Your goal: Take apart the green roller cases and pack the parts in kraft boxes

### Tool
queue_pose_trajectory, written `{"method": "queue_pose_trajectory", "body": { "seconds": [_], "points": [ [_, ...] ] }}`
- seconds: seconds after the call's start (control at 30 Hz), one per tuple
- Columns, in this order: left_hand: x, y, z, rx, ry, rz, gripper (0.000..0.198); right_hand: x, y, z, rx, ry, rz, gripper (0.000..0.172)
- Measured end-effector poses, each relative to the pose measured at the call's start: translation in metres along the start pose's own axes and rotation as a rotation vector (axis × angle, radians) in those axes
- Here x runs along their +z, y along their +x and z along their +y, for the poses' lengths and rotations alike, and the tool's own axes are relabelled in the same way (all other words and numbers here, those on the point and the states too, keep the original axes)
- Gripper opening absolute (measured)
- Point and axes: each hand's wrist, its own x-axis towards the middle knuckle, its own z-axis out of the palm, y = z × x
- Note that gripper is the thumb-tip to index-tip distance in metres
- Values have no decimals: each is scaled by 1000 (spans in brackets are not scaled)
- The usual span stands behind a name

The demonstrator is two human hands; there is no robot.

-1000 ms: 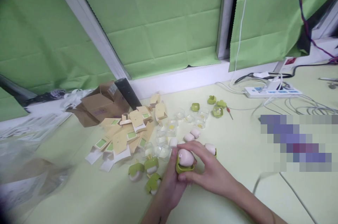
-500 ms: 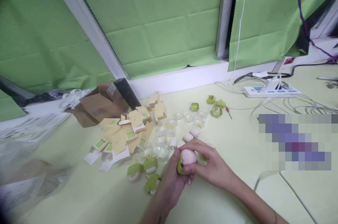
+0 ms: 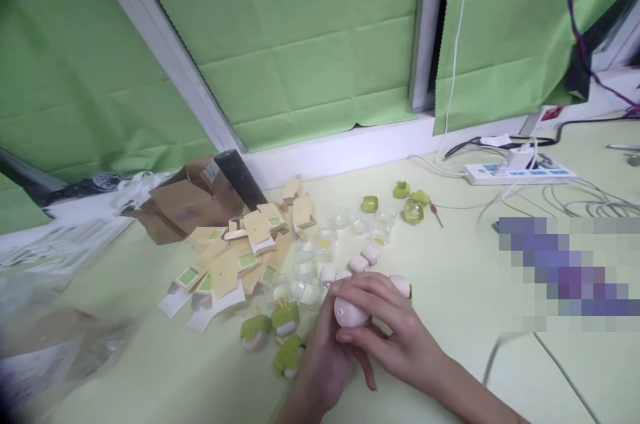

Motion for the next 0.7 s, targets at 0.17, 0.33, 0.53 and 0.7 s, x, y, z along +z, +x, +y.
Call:
{"method": "queue_pose_trajectory", "body": {
  "seconds": [0.17,0.33,0.53,0.7],
  "points": [
    [-1,1,0,48,-125,22,27,1,-2,4,-70,-126,-38,46],
    [0,-1,2,-34,-237,-19,28,1,-6,4,-31,-99,-30,48],
    [-3,-2,-1,-54,-270,-46,32,2,-7,2,-40,-47,-4,40],
    [-4,-1,0,-61,-292,-51,21,0,-1,-2,-53,-71,-51,38]
  ]
}}
